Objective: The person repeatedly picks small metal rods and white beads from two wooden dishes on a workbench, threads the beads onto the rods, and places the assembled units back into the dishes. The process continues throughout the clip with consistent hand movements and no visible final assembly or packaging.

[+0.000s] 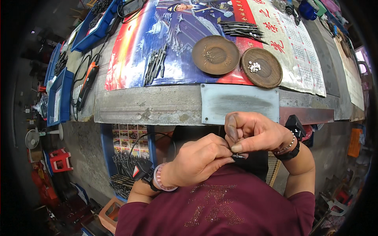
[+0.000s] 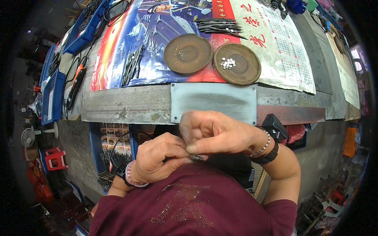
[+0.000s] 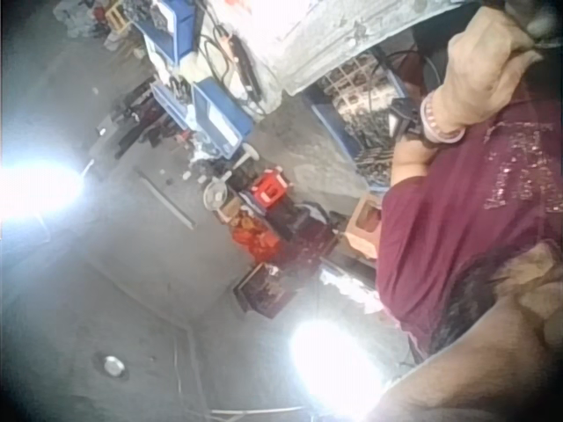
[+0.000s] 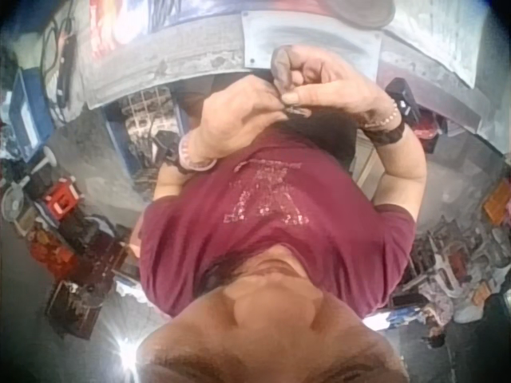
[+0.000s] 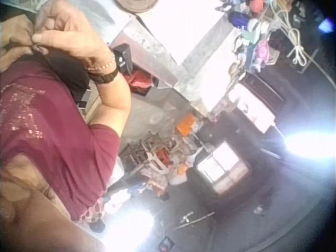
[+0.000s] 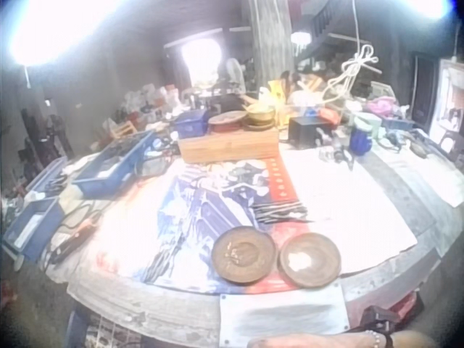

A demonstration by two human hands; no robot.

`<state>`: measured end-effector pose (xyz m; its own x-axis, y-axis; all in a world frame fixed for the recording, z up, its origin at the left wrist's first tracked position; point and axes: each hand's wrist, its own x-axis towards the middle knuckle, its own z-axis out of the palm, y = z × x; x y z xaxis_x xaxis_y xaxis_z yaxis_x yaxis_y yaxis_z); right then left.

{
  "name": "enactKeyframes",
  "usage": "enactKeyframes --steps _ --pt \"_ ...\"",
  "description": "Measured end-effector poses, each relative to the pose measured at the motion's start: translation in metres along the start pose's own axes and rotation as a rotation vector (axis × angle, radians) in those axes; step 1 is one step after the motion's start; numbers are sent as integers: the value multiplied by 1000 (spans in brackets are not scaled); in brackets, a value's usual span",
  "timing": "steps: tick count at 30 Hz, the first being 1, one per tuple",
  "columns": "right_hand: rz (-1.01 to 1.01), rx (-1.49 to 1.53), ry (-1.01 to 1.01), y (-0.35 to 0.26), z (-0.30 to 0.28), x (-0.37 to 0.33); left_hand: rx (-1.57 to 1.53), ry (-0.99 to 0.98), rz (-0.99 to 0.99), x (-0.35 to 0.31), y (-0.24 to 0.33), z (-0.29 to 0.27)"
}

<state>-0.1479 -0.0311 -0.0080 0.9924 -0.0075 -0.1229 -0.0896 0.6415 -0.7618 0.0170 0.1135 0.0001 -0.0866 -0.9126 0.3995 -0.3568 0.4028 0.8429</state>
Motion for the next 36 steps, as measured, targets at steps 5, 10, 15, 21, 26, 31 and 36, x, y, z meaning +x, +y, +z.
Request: enactKeyframes --steps 5,10,15,21,26,31,36 --pt "-8 -31 -66 3 -1 3 -50 -4 -15 -2 -1 0" --pt "-37 -81 -114 1 -1 2 -75 -57 -46 -4 -3 -2" --pt "51 -90 -176 1 -6 7 -83 -53 -72 -7 -4 0" --pt "-78 -702 -284 -21 4 9 -65 -104 -53 -13 -5 -1" --pt "-249 -1813 -45 -21 49 -10 -52 -96 -78 -7 -19 3" --pt "-275 -1825 111 -10 44 -13 32 -2 -89 -2 -22 9" --pt "-317 -1469 686 -36 -13 -23 73 115 -157 -1 -24 4"
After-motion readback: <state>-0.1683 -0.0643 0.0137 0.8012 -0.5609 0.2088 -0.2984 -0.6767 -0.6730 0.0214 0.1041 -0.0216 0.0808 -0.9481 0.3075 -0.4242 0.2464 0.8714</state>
